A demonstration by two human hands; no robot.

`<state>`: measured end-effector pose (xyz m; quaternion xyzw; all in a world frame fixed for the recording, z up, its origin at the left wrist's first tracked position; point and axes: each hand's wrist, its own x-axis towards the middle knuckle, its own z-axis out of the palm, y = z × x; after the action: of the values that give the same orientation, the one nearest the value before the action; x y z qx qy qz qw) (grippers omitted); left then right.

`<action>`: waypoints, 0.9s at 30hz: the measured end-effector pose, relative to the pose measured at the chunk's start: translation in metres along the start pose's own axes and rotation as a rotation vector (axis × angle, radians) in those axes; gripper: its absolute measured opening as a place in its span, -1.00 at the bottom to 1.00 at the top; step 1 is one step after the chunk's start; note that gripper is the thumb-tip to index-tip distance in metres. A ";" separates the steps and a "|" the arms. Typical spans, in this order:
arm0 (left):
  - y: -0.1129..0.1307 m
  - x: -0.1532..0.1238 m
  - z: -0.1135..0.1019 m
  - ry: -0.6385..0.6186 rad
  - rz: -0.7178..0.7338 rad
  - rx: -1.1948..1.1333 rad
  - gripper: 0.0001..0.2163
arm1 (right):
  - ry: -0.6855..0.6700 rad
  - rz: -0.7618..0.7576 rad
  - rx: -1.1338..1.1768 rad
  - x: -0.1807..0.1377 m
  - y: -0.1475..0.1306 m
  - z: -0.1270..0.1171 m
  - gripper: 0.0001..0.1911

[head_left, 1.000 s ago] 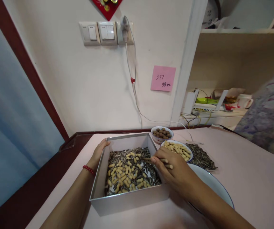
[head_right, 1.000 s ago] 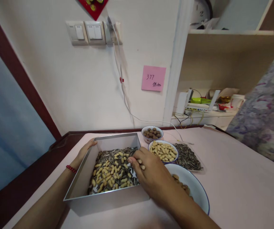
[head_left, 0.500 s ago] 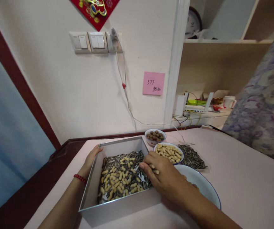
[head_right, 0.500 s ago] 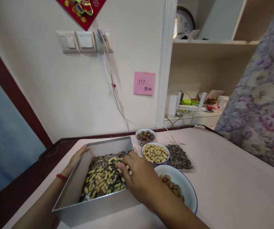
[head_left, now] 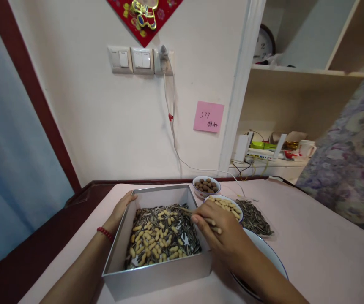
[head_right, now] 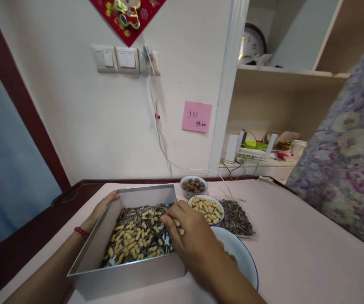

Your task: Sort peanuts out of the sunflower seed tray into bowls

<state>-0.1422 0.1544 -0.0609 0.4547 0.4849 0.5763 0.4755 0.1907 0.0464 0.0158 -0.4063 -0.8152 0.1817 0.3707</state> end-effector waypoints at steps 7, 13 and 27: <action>0.002 -0.005 0.003 0.022 0.040 0.013 -0.73 | -0.103 0.002 -0.103 0.000 0.011 0.026 -0.68; -0.002 -0.007 0.004 0.002 0.068 0.004 -0.72 | -0.033 -0.044 -0.084 -0.003 0.008 0.012 -0.65; -0.006 0.001 -0.003 0.003 0.035 0.054 -0.66 | 0.248 -0.168 -0.060 -0.021 -0.024 -0.057 -0.72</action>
<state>-0.1448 0.1555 -0.0674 0.4750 0.4928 0.5719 0.4521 0.2288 0.0148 0.0581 -0.3667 -0.7995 0.0742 0.4700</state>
